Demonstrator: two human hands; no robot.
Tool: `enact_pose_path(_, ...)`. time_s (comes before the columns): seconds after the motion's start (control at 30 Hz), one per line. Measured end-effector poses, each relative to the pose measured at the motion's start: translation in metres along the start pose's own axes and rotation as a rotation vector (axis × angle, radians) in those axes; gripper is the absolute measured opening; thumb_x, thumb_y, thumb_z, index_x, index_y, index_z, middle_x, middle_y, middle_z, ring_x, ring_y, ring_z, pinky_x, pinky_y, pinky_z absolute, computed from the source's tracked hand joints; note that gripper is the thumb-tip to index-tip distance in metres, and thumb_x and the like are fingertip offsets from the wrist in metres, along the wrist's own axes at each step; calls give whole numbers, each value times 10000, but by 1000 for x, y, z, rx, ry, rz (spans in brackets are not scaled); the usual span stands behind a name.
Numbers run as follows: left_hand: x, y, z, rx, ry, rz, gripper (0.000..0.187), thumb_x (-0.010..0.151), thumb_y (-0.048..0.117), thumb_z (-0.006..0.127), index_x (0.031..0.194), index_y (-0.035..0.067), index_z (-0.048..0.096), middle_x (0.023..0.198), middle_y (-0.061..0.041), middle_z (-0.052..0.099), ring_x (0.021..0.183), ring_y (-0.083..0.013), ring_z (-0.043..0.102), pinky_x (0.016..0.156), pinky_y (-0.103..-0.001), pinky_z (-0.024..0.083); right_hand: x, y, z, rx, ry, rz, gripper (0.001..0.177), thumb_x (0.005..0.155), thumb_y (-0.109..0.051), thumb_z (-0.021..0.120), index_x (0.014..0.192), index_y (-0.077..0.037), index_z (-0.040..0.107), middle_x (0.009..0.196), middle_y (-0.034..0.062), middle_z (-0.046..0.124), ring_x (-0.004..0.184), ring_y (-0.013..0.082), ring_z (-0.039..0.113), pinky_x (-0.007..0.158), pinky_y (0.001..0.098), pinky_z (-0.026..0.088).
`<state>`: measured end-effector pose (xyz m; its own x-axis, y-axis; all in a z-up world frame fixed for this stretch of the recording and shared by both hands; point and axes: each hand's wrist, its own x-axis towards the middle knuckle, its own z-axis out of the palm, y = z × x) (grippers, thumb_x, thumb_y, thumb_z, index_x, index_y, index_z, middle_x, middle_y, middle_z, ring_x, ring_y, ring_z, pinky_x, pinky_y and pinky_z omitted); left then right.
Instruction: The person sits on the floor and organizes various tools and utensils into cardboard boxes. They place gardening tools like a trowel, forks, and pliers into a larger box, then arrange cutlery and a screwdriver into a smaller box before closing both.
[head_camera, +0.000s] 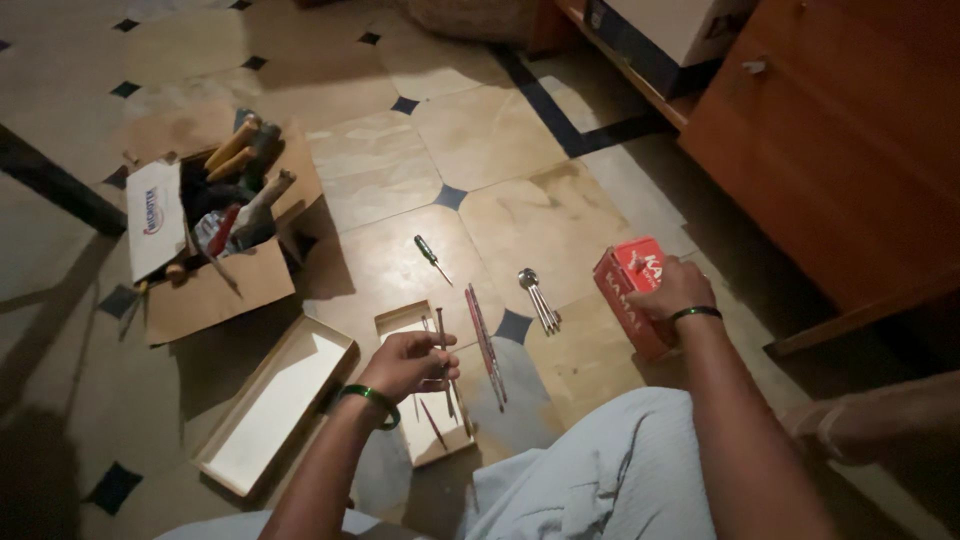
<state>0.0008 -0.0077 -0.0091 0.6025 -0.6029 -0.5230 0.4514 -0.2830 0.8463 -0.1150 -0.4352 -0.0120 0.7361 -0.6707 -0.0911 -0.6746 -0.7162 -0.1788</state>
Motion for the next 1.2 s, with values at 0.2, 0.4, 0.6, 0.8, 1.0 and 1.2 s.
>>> enact_pose_path(0.2,-2,1,-9,-22,45,68,353,948,59,618,1295,-4,629,994,-97,751,874,-175,757,765,-332,634,23,21,28,83,161,-34,683,715,-412,829,1244,-39,613,1189,305,677,1100,452,658,938,504,533)
enact_pose_path(0.4,-1,-3,-12,-81,66,95,359,952,77,611,1304,9,630,986,-93,746,857,-169,740,742,-326,618,13,48,13,363,312,52,567,853,-373,718,1336,-124,557,1117,311,695,1053,500,657,895,551,529)
enact_pose_path(0.6,0,3,-11,-83,118,85,371,936,105,652,1300,33,643,998,-80,756,864,-167,749,753,-331,624,-3,50,3,67,784,127,332,945,-165,642,1272,-116,619,1160,227,712,985,460,683,806,570,528)
enact_pose_path(0.8,2,4,-4,-110,110,106,363,936,119,650,1294,57,656,1014,-81,759,889,-170,756,759,-336,623,-18,34,-11,357,773,81,329,1080,-379,661,1280,-118,636,1306,130,689,1173,353,671,982,506,521)
enact_pose_path(1.0,1,4,0,-83,108,122,363,941,126,644,1296,54,659,1019,-76,759,908,-166,754,767,-328,624,-5,32,7,246,291,-184,1042,473,-549,989,1271,0,604,1199,256,650,1074,403,642,865,485,521)
enact_pose_path(1.2,0,7,2,-75,105,111,380,942,134,643,1311,44,645,1005,-81,754,882,-165,742,754,-333,622,31,90,31,476,197,48,635,725,-455,848,1182,-32,722,1104,191,768,993,315,759,908,430,580)
